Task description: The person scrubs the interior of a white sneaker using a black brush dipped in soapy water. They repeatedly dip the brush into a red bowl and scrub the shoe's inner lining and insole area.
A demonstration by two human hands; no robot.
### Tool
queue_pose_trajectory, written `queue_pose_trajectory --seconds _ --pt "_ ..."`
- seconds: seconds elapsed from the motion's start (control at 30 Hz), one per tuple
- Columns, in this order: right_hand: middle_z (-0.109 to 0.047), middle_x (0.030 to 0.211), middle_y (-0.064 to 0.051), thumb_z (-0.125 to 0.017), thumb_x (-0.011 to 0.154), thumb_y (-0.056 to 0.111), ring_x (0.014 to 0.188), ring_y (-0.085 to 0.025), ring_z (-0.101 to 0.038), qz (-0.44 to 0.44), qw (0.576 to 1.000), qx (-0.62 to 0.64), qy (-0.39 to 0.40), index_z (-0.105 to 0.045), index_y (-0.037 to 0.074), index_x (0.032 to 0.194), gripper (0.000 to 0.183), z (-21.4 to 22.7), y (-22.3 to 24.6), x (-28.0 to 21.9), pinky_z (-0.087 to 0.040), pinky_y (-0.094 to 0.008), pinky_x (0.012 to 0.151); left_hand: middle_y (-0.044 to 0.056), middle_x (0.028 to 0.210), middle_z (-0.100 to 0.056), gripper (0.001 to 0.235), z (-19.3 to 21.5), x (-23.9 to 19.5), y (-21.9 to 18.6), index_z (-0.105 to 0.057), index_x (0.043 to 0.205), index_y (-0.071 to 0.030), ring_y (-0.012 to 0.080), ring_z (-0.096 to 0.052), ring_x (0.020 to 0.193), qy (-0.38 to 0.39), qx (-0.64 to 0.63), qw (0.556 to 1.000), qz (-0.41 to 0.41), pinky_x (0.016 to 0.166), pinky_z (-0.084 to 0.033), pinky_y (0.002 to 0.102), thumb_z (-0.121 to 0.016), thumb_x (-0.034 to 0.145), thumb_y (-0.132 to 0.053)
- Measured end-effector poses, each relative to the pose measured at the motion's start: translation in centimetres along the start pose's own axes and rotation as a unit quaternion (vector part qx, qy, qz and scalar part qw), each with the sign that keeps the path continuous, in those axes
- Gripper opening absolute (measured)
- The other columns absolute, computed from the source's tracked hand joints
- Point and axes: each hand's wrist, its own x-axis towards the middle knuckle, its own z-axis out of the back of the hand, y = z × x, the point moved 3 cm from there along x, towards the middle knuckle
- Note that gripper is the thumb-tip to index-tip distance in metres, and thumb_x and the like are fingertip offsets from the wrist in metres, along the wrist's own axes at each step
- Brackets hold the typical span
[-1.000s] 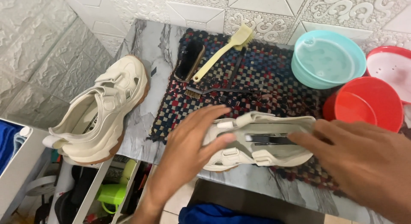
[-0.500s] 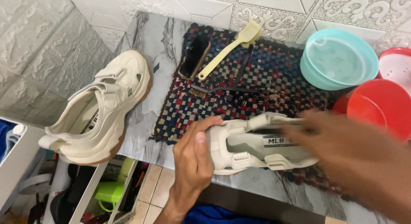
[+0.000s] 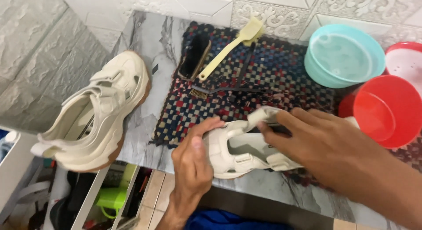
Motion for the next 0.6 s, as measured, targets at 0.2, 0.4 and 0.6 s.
queue_pose_trajectory --seconds 0.2,0.4,0.6 --pt "-0.041 0.153 0.008 -0.065 0.091 0.021 0.128 -0.028 -0.062 -0.065 0.963 0.067 0.254 -0.026 0.050 0.163 0.087 -0.2 -0.5 -2.3 -0.071 -0.054 0.071 0.017 0.115 -0.080 0.056 0.1 1.2 0.3 -0.063 0.132 0.006 0.0283 -0.078 0.111 0.041 -0.049 0.997 0.045 0.101 -0.060 0.036 -0.019 0.116 -0.025" --pt "-0.051 0.137 -0.005 -0.069 0.083 0.012 0.103 -0.024 -0.070 0.005 0.999 -0.010 0.048 -0.044 0.023 0.153 0.076 1.2 1.5 -1.7 -0.069 -0.046 0.043 0.013 0.103 -0.083 0.061 -0.9 3.4 1.4 -0.065 0.130 0.000 0.0176 -0.072 0.081 0.096 -0.158 0.975 0.127 0.071 -0.049 0.028 -0.025 0.114 -0.042" --pt "-0.056 0.128 0.001 -0.064 0.090 0.015 0.067 -0.039 -0.084 0.005 0.978 0.098 0.184 -0.033 0.032 0.161 0.080 0.7 2.0 -2.2 -0.067 -0.064 0.047 0.014 0.095 -0.084 0.063 -1.6 4.0 1.0 -0.067 0.126 -0.001 0.0233 -0.082 0.092 0.091 -0.171 0.968 0.162 0.084 -0.060 0.030 -0.023 0.113 -0.044"
